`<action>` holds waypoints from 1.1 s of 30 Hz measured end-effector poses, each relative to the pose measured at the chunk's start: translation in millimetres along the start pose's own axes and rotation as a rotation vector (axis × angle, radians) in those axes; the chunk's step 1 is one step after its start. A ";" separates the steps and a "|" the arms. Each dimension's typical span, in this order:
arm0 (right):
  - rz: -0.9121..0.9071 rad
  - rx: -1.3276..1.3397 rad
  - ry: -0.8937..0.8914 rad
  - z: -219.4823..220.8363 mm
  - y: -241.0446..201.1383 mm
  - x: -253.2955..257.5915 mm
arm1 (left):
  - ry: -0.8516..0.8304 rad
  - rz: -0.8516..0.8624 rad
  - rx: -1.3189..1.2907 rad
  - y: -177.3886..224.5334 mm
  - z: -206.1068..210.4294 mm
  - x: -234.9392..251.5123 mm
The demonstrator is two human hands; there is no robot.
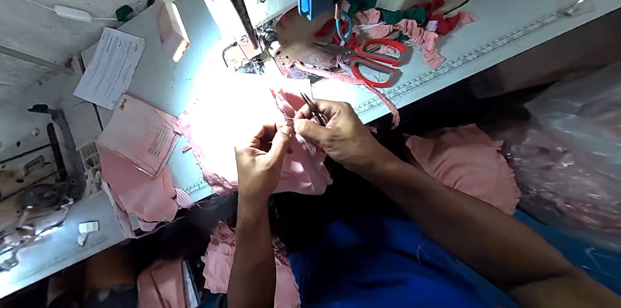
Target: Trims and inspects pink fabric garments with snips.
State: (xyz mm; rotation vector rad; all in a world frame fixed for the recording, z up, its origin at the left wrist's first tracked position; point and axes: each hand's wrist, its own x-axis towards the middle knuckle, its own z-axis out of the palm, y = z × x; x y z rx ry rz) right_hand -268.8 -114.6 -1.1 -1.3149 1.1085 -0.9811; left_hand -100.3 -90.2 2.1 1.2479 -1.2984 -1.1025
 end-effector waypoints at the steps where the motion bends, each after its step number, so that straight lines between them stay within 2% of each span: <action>1: 0.053 0.060 -0.021 -1.0 0.1 0.1 | -0.006 -0.012 -0.036 -0.8 -0.3 0.3; 5: 0.071 0.030 -0.001 -5.7 -7.3 -14.9 | 0.045 -0.025 -0.066 -0.3 2.4 -2.2; 8: 0.097 0.180 -0.089 -6.9 -14.7 -29.8 | 0.062 -0.009 -0.057 1.9 4.9 -3.6; 12: 0.161 0.220 -0.163 -6.6 -10.1 -31.8 | 0.064 -0.008 -0.054 4.3 10.3 -4.9; 17: 0.193 0.240 -0.121 -3.7 -0.8 -29.0 | 0.078 0.000 -0.069 4.5 13.6 -5.7; 24: 0.143 0.013 0.006 2.4 -2.1 -30.8 | 0.087 -0.013 -0.073 4.4 17.0 -6.1; 33: 0.124 -0.018 0.052 6.5 -1.6 -30.1 | 0.082 -0.022 -0.089 2.6 19.5 -6.6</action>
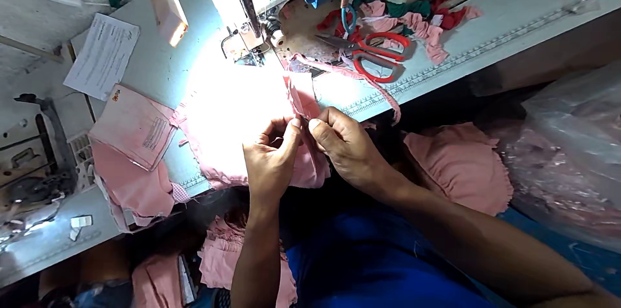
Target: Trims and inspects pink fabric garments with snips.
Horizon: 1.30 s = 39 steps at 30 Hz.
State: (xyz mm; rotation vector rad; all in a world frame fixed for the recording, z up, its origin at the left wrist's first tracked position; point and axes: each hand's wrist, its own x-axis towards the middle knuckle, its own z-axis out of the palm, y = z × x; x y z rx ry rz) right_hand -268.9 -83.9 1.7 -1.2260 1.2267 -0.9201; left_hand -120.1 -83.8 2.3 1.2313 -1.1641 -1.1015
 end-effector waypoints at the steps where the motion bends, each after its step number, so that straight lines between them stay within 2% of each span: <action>1: 0.005 -0.001 0.003 0.4 -0.6 0.3 | 0.000 0.000 -0.001 0.0 0.0 0.2; 4: -0.001 0.038 -0.006 1.0 1.9 2.9 | 0.002 0.001 0.016 0.3 0.1 0.1; 8: 0.119 0.343 -0.141 -1.4 4.2 9.5 | -0.017 -0.014 -0.017 -1.1 -2.9 1.5; 10: 0.158 0.403 -0.192 -4.3 1.1 11.0 | -0.018 -0.018 -0.047 -2.6 -3.9 2.2; 16: 0.063 0.235 -0.150 -6.0 2.0 8.4 | 0.011 -0.023 -0.053 -0.4 -0.6 1.3; 20: 0.072 0.171 -0.109 -5.8 0.6 8.3 | 0.004 -0.014 -0.023 -0.8 0.6 0.4; 28: 0.069 0.182 -0.103 -6.8 -0.8 7.9 | 0.017 -0.001 -0.005 -0.6 1.6 0.4; 39: -0.041 -0.225 -0.010 -11.7 -8.2 1.4 | 0.049 0.008 0.027 1.2 -1.1 1.9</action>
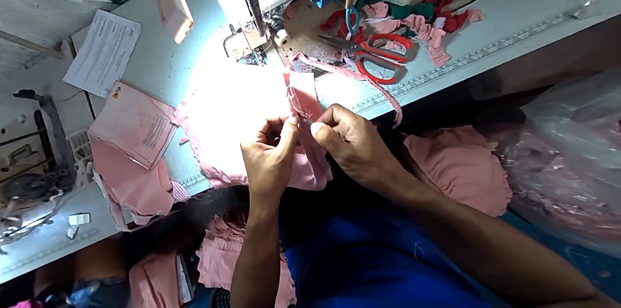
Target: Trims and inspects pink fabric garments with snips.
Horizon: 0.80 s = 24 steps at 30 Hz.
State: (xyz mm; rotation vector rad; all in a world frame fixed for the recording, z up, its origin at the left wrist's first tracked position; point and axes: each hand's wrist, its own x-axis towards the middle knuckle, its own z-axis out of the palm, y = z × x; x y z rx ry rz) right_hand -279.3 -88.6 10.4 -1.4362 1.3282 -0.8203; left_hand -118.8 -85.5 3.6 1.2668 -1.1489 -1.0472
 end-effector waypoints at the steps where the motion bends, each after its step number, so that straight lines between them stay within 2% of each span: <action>1: -0.048 -0.016 0.039 1.0 2.9 -0.3 | -0.001 0.003 -0.006 0.4 -0.2 0.1; 4: -0.233 -0.065 0.160 3.8 10.1 4.8 | -0.026 -0.001 -0.013 1.8 0.7 0.2; 7: -0.338 -0.170 0.220 2.6 9.7 14.1 | -0.064 0.003 0.047 2.8 0.2 0.7; 12: -0.380 -0.249 0.210 3.1 6.9 17.7 | -0.081 0.126 0.385 10.2 -7.7 6.7; 14: -0.325 -0.168 0.171 2.8 7.1 17.6 | -0.128 0.202 0.512 10.3 -12.0 7.9; 15: -0.254 -0.041 0.122 2.1 6.9 18.2 | -0.143 0.215 0.520 10.1 -13.0 7.5; 18: 0.044 0.560 -0.050 5.8 7.7 23.1 | -0.186 0.110 0.274 8.3 -16.4 8.1; 19: 0.117 0.661 -0.085 6.7 7.9 23.8 | -0.189 0.072 0.190 7.2 -17.1 8.8; 21: 0.163 0.673 -0.116 5.5 9.0 24.6 | -0.190 0.029 0.100 4.8 -18.4 9.3; 24: 0.127 0.514 -0.088 0.3 5.1 18.5 | -0.156 0.013 0.077 2.0 -17.3 6.3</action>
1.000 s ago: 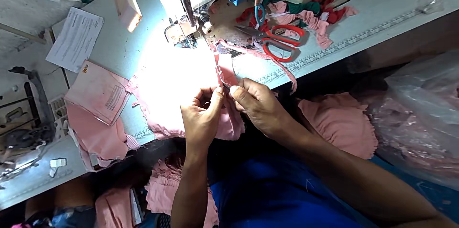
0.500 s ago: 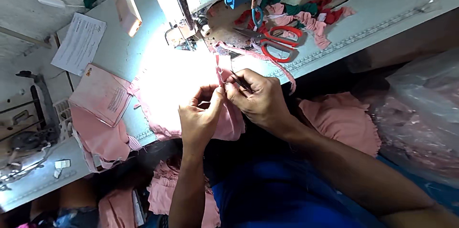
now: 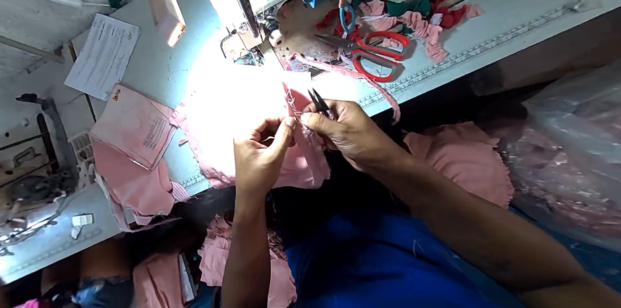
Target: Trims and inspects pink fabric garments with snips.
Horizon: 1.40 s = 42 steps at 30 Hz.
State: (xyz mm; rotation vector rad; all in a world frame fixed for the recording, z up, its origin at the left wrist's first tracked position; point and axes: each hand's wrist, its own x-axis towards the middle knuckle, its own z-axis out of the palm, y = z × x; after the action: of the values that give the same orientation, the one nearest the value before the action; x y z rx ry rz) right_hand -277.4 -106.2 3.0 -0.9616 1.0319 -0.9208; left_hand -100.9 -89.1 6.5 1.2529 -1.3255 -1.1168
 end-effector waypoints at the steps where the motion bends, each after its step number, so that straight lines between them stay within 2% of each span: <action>1: -0.031 -0.045 0.014 -0.7 -2.2 -4.3 | 0.017 -0.004 0.005 0.2 1.3 -0.8; 4: -0.086 -0.045 -0.031 -1.0 -11.7 -20.6 | 0.060 -0.020 0.034 3.7 5.0 -2.2; 7: -0.011 0.037 -0.129 0.6 -12.9 -29.6 | 0.063 -0.006 0.055 6.1 7.4 -2.8; 13: 0.096 -0.007 -0.077 2.1 -1.6 -24.4 | 0.082 0.023 0.119 9.0 12.3 -3.5; 20: 0.025 -0.119 -0.001 2.7 3.1 -21.4 | 0.090 0.006 0.151 10.2 17.8 -4.9; 31: -0.049 -0.192 0.015 2.7 5.4 -16.2 | 0.090 0.003 0.146 7.8 18.8 -4.3; 37: 0.077 0.053 -0.059 0.8 4.0 -14.2 | 0.082 -0.005 0.122 7.1 18.4 -4.1; 42: 0.064 0.002 -0.046 0.9 1.3 -14.4 | 0.085 -0.010 0.165 9.4 17.7 -4.8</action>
State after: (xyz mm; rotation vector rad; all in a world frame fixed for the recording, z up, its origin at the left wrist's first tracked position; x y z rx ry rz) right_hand -279.9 -92.2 5.8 -0.9392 1.0170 -0.8426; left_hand -119.6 -83.7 13.5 1.4133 -1.3699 -0.9651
